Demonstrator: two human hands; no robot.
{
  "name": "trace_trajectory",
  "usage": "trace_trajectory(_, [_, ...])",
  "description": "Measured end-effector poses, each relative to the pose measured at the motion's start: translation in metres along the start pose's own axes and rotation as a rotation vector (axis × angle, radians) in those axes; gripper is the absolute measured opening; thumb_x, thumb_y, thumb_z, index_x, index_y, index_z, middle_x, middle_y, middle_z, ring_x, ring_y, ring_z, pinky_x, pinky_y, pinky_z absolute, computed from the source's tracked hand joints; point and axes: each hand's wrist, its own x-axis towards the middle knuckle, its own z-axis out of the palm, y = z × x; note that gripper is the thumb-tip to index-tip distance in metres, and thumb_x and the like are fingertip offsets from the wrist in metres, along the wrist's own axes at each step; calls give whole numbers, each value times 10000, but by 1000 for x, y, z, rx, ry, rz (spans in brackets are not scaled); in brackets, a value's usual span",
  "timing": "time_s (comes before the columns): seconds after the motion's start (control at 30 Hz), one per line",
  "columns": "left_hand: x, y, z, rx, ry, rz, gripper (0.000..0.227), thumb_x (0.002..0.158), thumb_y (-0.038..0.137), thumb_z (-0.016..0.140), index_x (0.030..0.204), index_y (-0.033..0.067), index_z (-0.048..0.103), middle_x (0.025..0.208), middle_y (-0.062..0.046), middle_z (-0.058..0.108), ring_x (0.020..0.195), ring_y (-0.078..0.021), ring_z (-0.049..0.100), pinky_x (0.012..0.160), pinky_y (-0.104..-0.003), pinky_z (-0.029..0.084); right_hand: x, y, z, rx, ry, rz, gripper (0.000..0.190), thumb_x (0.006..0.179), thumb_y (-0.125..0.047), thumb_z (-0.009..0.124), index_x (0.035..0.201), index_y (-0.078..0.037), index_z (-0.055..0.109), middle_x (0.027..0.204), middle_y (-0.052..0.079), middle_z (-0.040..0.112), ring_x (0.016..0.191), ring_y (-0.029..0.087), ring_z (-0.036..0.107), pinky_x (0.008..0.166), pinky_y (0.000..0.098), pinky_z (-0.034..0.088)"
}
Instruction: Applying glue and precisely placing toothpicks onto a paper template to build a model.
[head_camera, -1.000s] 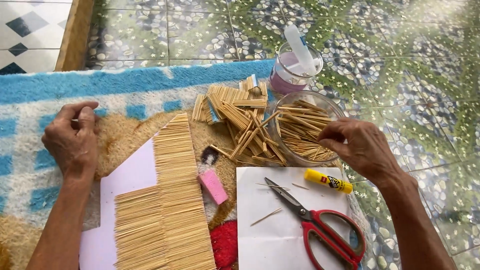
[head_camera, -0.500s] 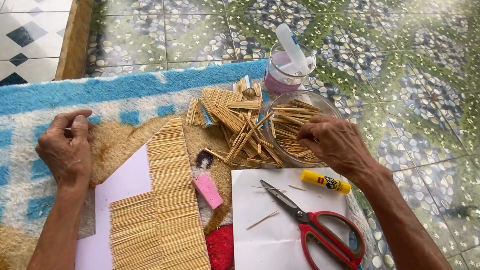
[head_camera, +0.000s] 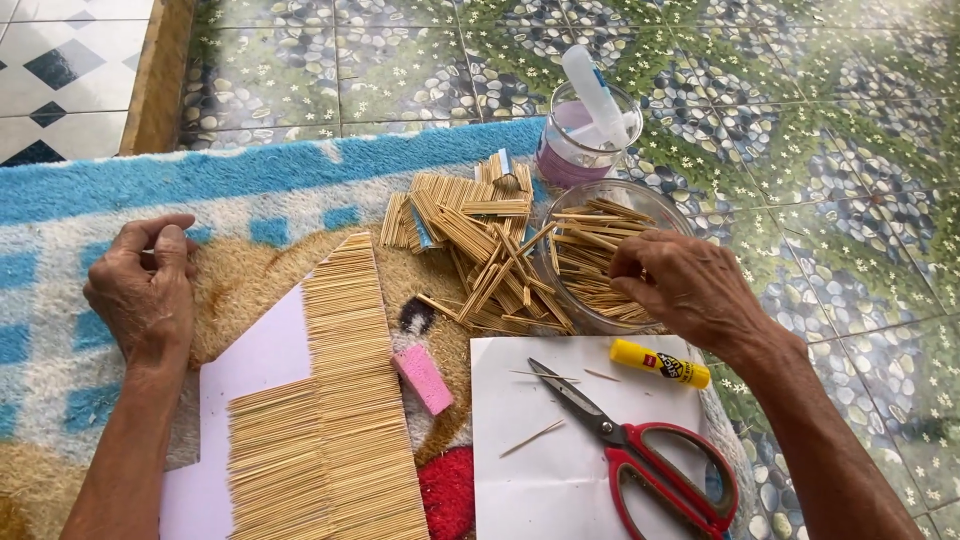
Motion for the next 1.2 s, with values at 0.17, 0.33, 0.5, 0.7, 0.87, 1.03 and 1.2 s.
trace_trajectory(0.17, [0, 0, 0, 10, 1, 1, 129, 912, -59, 544, 989, -11, 635, 724, -88, 590, 541, -129, 502, 473, -244, 414, 1, -3, -5, 42, 90, 14, 42, 740, -174, 562, 751, -147, 592, 647, -11, 589, 463, 95, 474, 408, 212, 424])
trace_trajectory(0.33, [0, -2, 0, 4, -5, 12, 128, 914, -67, 539, 984, -16, 634, 719, -88, 586, 532, -127, 494, 473, -241, 410, -2, -16, -13, 93, 236, -47, 64, 707, -110, 600, 763, -113, 570, 693, 9, 604, 469, 102, 506, 423, 222, 452])
trace_trajectory(0.5, [0, -5, 1, 28, -7, 35, 119, 923, -73, 547, 990, -26, 633, 725, -96, 592, 539, -130, 502, 454, -237, 407, 0, -6, -10, 3, 48, -36, 75, 713, -144, 574, 661, -160, 627, 736, -44, 633, 448, 76, 475, 418, 204, 438])
trace_trajectory(0.7, [-1, -4, 1, 29, -5, 40, 117, 923, -70, 547, 990, -30, 634, 721, -98, 591, 539, -132, 505, 462, -238, 414, -2, -1, 2, -61, -52, -55, 54, 719, -184, 564, 719, -172, 616, 809, -59, 594, 542, 80, 517, 507, 208, 482])
trace_trajectory(0.87, [0, -5, 1, 12, -5, 29, 123, 914, -72, 544, 984, -25, 634, 723, -93, 591, 538, -126, 501, 473, -236, 416, -3, 1, -3, -52, -55, -37, 64, 728, -213, 555, 711, -168, 598, 761, -54, 600, 493, 77, 493, 458, 203, 452])
trace_trajectory(1.03, [0, -3, 1, -2, -1, 19, 120, 915, -66, 548, 984, -20, 634, 717, -91, 590, 536, -124, 503, 473, -234, 418, -6, -11, -20, 134, -44, 45, 61, 687, -166, 593, 726, -174, 639, 704, -37, 665, 492, 84, 556, 468, 222, 462])
trace_trajectory(1.2, [0, -2, 0, -1, 1, 11, 122, 904, -64, 546, 977, -17, 631, 713, -91, 592, 541, -126, 512, 455, -232, 417, -9, -21, -28, 355, -2, 89, 100, 634, -125, 637, 724, -135, 678, 694, -10, 692, 514, 95, 607, 476, 228, 488])
